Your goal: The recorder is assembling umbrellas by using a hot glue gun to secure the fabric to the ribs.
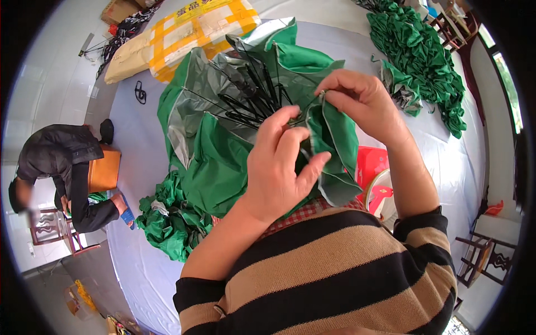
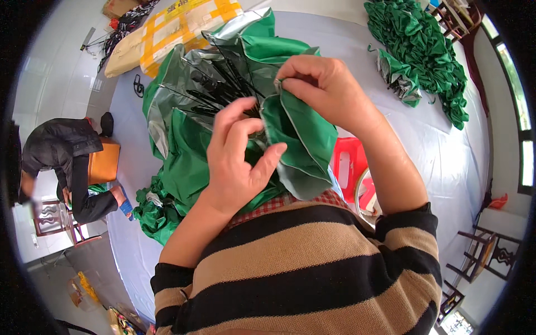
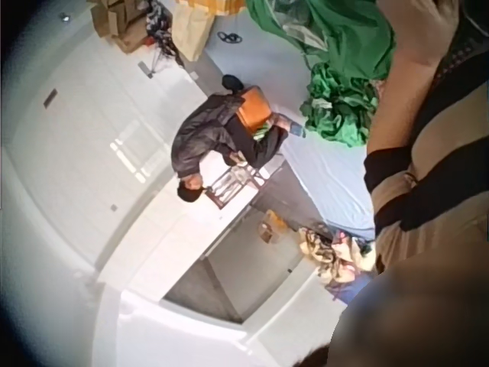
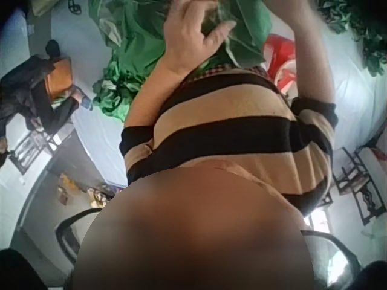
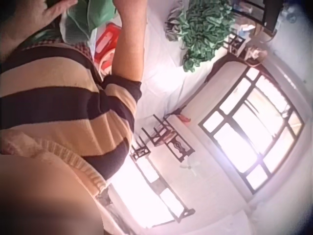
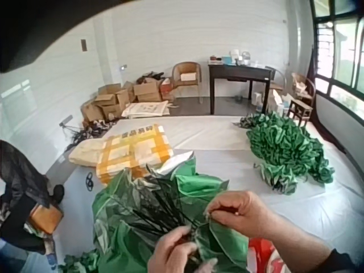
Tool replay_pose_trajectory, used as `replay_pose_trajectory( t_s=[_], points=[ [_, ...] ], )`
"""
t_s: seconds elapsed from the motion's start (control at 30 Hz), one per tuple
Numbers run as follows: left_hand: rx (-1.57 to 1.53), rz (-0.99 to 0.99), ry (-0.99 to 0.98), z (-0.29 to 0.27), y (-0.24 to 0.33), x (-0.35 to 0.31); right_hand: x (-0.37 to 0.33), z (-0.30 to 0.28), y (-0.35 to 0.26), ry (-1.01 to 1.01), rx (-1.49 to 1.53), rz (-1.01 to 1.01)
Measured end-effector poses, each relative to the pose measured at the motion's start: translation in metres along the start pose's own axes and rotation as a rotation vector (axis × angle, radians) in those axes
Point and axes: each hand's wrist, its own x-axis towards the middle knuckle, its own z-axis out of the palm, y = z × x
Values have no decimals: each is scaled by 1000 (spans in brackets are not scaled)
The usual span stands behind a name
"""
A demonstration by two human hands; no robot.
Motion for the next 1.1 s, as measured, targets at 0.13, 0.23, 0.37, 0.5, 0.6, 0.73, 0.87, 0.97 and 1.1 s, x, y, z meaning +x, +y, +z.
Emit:
replay_pose_trajectory(
  t_s=[0.13,0.23,0.37,0.5,0.6,0.73,0.87,0.97,1.1],
  points=[
    [179,135,296,-29,-7,17,-5,-4,0,-8,-42,-6],
    [400,109,326,-48,-29,37,-8,-2,-2,-19,-81,-30],
    [304,7,110,-47,-42,41,-11,-1,-11,-48,-125,-30],
    [224,63,105,-38,-37,35,-2,-14,-27,-27,-150,-73],
    [198,104,52,-34,-22,27,34,-24,-32,80,-228,-184],
    [132,111,-69,-32,4,17,88,-13,-20,206,-599,-642],
    [102,125,-229,-50,15,21,98,5,-10,-127,-795,-373],
    [180,263,-85,-75,2,45,87,11,-13,-120,-514,-261],
    [275,360,-150,-93,-34,103,76,11,-22,-144,-341,-285]
  ],
)
